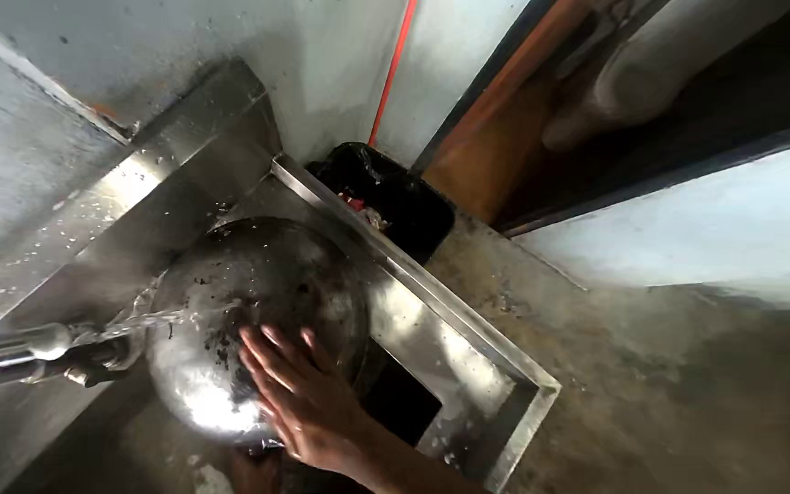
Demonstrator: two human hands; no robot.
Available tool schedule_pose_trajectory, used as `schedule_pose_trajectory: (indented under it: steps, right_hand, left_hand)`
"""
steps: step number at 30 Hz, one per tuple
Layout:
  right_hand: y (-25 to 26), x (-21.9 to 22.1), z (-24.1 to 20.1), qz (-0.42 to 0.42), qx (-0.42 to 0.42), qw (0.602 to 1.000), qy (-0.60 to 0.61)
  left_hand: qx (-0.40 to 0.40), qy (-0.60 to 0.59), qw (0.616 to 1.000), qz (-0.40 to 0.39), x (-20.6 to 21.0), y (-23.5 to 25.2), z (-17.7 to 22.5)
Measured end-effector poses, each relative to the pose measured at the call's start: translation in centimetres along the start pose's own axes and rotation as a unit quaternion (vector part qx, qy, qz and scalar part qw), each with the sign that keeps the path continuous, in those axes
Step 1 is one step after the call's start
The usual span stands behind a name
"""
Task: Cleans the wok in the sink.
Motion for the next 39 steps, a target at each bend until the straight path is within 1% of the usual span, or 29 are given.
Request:
schedule_pose_trajectory:
  steps: [2,3,5,7,8,10,11,13,14,15,17,19,20,21,23,24,25,26,27,28,29,30,31,33,35,36,37,38,39]
  right_hand:
    - [-2.5,-0.1,2.2,0.017,-0.003,1.000,-0.017]
    - [-1.8,-0.4,3.8,0.017,0.010,0.999,-0.036]
    - [3.2,-1.0,7.0,-0.029,0.065,0.995,-0.070]
    - [10.6,-0.5,8.3,-0.074,0.126,0.985,-0.095]
    - [13.9,0.2,7.3,-0.077,0.130,0.982,-0.114]
    - [17.1,2.2,1.5,-0.064,0.066,0.985,-0.147]
    - [16.1,3.0,-2.3,-0.065,0.009,0.988,-0.137]
    - [10.0,3.2,-7.8,-0.078,-0.120,0.985,-0.092]
    - [6.4,2.7,-8.1,-0.072,-0.159,0.982,-0.071]
    - [3.4,2.1,-6.9,-0.052,-0.174,0.982,-0.057]
    - [1.0,0.2,-1.1,-0.019,-0.144,0.985,-0.095]
    - [4.6,-1.1,4.2,-0.040,-0.048,0.986,-0.152]
    - [7.5,-1.0,5.1,-0.066,0.005,0.984,-0.168]
    - [10.5,-0.5,4.5,-0.077,0.039,0.980,-0.177]
    - [13.7,1.5,-1.0,-0.077,0.016,0.979,-0.190]
    - [12.6,2.5,-4.3,-0.075,-0.033,0.978,-0.192]
    - [9.8,2.9,-6.9,-0.072,-0.084,0.977,-0.183]
    - [6.1,2.7,-8.0,-0.060,-0.124,0.976,-0.166]
    - [2.5,2.3,-7.3,-0.036,-0.144,0.977,-0.152]
    - [-0.3,1.8,-5.1,-0.010,-0.138,0.978,-0.154]
    - [-1.7,1.2,-2.3,0.004,-0.115,0.980,-0.164]
    - [-1.3,0.4,0.5,0.003,-0.079,0.983,-0.168]
    - [0.6,-0.2,2.8,-0.009,-0.034,0.985,-0.167]
    - [7.4,-0.5,5.4,-0.058,0.073,0.982,-0.161]
    - [15.5,0.7,4.3,-0.102,0.138,0.972,-0.162]
    - [18.3,1.9,2.1,-0.121,0.134,0.968,-0.177]
    - [19.5,3.5,-0.7,-0.126,0.103,0.968,-0.193]
    - [18.9,4.7,-3.6,-0.095,0.048,0.973,-0.203]
    - [16.4,4.7,-6.2,-0.070,-0.025,0.977,-0.200]
  left_hand:
    - [-0.003,0.034,0.999,-0.029,-0.3,0.9,0.7]
    - [0.009,0.043,0.999,-0.032,-0.4,1.5,0.7]
    - [0.036,0.047,0.998,-0.029,-0.3,2.1,0.6]
    - [0.037,0.042,0.998,-0.027,0.1,2.2,0.7]
    - [0.036,0.037,0.998,-0.027,0.2,2.3,0.9]
    - [0.045,0.038,0.998,-0.023,0.3,2.3,1.2]
    - [0.043,0.047,0.998,-0.022,0.3,2.3,1.3]
    - [0.033,0.064,0.997,-0.038,-0.1,2.5,1.3]
    - [0.039,0.076,0.995,-0.049,-0.6,2.7,1.4]
    - [0.028,0.093,0.993,-0.066,-1.1,3.1,1.5]
    - [-0.005,0.130,0.986,-0.101,-1.8,4.4,2.0]
    - [-0.033,0.160,0.978,-0.130,-1.8,5.1,2.3]
    - [-0.052,0.173,0.973,-0.143,-1.8,5.0,2.5]
    - [-0.061,0.183,0.970,-0.151,-1.8,5.0,2.7]
    - [-0.064,0.192,0.967,-0.153,-1.9,5.1,2.9]
    - [-0.059,0.192,0.968,-0.148,-2.0,5.2,2.5]
    - [-0.047,0.188,0.971,-0.140,-2.2,5.2,2.2]
    - [-0.041,0.184,0.972,-0.142,-2.5,5.2,2.2]
    - [-0.026,0.174,0.974,-0.140,-2.8,5.4,2.4]
    - [-0.017,0.163,0.976,-0.143,-3.0,5.6,2.7]
    - [-0.021,0.163,0.975,-0.146,-3.1,5.7,2.8]
    - [-0.035,0.170,0.973,-0.151,-3.1,5.8,2.8]
    - [-0.040,0.178,0.971,-0.154,-3.1,5.9,2.8]
    - [-0.041,0.196,0.967,-0.160,-3.0,6.0,3.0]
    - [-0.062,0.210,0.963,-0.157,-3.1,6.0,3.1]
    - [-0.075,0.217,0.961,-0.152,-3.3,5.8,3.0]
    - [-0.078,0.223,0.961,-0.141,-3.4,5.6,2.7]
    - [-0.075,0.225,0.963,-0.129,-3.4,5.5,2.6]
    - [-0.070,0.220,0.965,-0.124,-3.2,5.5,2.7]
Point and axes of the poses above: each hand's wrist, its own y-axis towards the middle knuckle, its own x-axis out of the palm, z = x × y, the point moved 5 cm from there along y, towards the middle knuckle, and after that the axes turned 13 degrees about -y, right-handed, at the moved point
